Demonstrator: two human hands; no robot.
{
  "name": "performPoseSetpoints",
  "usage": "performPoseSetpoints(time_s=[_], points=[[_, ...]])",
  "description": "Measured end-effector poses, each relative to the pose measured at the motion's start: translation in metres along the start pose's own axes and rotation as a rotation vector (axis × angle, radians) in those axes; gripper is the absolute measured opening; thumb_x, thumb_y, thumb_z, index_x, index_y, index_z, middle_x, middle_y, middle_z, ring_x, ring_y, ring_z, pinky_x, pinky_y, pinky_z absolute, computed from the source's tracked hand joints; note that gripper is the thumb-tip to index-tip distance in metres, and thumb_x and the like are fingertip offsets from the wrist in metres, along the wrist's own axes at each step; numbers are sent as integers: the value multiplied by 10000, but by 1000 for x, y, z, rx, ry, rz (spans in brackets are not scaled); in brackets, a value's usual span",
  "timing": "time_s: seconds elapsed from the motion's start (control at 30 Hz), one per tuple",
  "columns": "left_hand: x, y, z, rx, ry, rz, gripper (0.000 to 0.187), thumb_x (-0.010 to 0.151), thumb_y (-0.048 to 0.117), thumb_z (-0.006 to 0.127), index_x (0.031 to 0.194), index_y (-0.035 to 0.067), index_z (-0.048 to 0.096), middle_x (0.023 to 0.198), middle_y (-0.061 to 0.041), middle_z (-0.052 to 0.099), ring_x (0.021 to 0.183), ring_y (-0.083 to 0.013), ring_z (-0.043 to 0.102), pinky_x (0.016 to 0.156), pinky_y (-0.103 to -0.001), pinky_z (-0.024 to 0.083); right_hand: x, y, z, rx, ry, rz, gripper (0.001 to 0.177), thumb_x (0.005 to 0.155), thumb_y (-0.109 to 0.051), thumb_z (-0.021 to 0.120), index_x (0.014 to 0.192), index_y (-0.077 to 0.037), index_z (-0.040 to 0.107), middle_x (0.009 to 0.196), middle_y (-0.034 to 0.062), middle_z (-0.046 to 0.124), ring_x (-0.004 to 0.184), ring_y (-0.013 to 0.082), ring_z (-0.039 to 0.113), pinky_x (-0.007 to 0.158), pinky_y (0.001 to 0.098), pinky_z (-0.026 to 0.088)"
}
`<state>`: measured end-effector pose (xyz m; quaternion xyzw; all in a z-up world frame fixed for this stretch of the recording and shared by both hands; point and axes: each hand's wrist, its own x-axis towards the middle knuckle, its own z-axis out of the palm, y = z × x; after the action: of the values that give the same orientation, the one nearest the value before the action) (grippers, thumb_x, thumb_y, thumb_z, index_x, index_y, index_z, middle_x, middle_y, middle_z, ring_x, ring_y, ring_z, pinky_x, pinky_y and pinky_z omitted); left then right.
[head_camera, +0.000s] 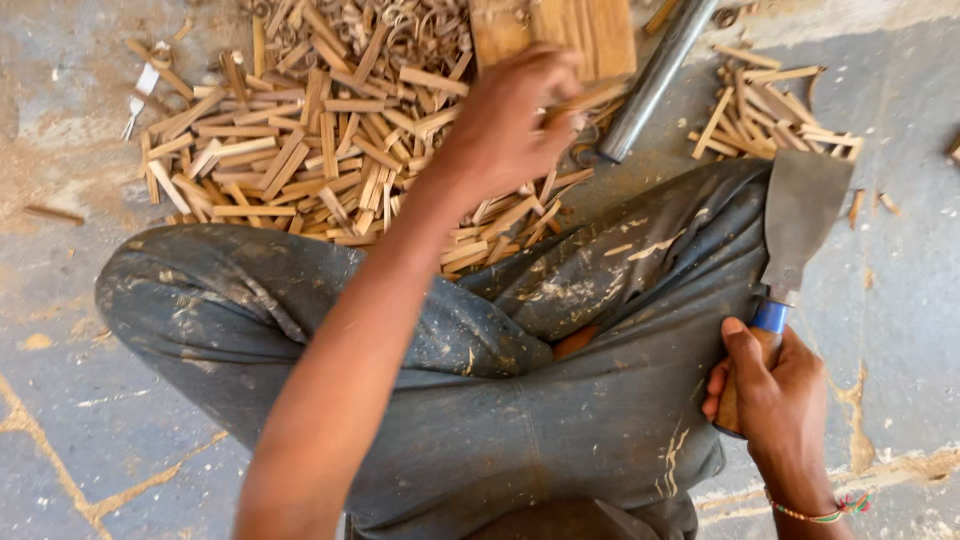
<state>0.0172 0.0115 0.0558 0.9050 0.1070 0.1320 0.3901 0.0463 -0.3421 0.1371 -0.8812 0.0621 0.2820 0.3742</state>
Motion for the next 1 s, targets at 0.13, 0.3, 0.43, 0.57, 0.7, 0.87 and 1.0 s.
performPoseSetpoints(time_s=[0.13, 0.3, 0.43, 0.57, 0.7, 0.87, 1.0], points=[[81, -5, 61, 59, 258, 226, 94, 892, 31, 673, 898, 122, 652, 1255, -222, 657, 1238, -313, 602, 1121, -458, 472, -1, 0, -3, 0, -26, -22, 327, 1003, -292, 631, 892, 9, 569, 584, 139, 580, 419, 227, 556, 385, 360, 426], [81, -23, 65, 19, 493, -2, 106, 883, 102, 773, 873, 87, 669, 1039, -125, 736, 1105, -280, 645, 1095, -556, 425, -2, 5, -5, 67, -43, -4, 318, 1011, -291, 627, 904, 3, 564, 587, 132, 573, 422, 218, 549, 388, 353, 423], [11, -55, 24, -257, 893, -157, 100, 954, 79, 689, 973, 107, 595, 1092, -104, 683, 864, -291, 670, 770, -473, 553, 1, 6, -6, 65, -56, -5, 342, 1024, -288, 625, 885, 15, 546, 594, 134, 578, 431, 216, 550, 395, 352, 421], [-26, -89, -13, -185, 973, -192, 67, 1103, 76, 579, 1108, 129, 619, 1033, -91, 754, 918, -195, 785, 885, -351, 679, 4, 6, -5, 66, -67, -21, 329, 1024, -276, 623, 882, 8, 539, 606, 125, 575, 435, 211, 542, 394, 351, 420], [0, -65, 7, -198, 619, -285, 141, 1072, 91, 500, 1182, 64, 584, 999, -81, 754, 766, -157, 757, 565, -325, 619, 6, 4, -8, 87, -106, -26, 332, 1026, -279, 614, 886, 13, 540, 589, 140, 566, 420, 219, 536, 386, 358, 413], [29, -64, 26, 233, 488, -92, 309, 1030, 24, 565, 1330, 1, 491, 940, -156, 704, 776, -229, 688, 794, -449, 607, 6, 11, -9, 116, -95, -25, 332, 1013, -289, 619, 896, 14, 550, 590, 137, 571, 417, 214, 536, 388, 348, 413], [28, -70, 20, 517, 513, 104, 382, 979, -25, 559, 1352, -46, 481, 841, -187, 704, 778, -266, 693, 925, -512, 565, 3, 10, -8, 116, -75, -19, 335, 1013, -297, 619, 898, 9, 546, 585, 136, 569, 415, 211, 537, 385, 347, 413]])
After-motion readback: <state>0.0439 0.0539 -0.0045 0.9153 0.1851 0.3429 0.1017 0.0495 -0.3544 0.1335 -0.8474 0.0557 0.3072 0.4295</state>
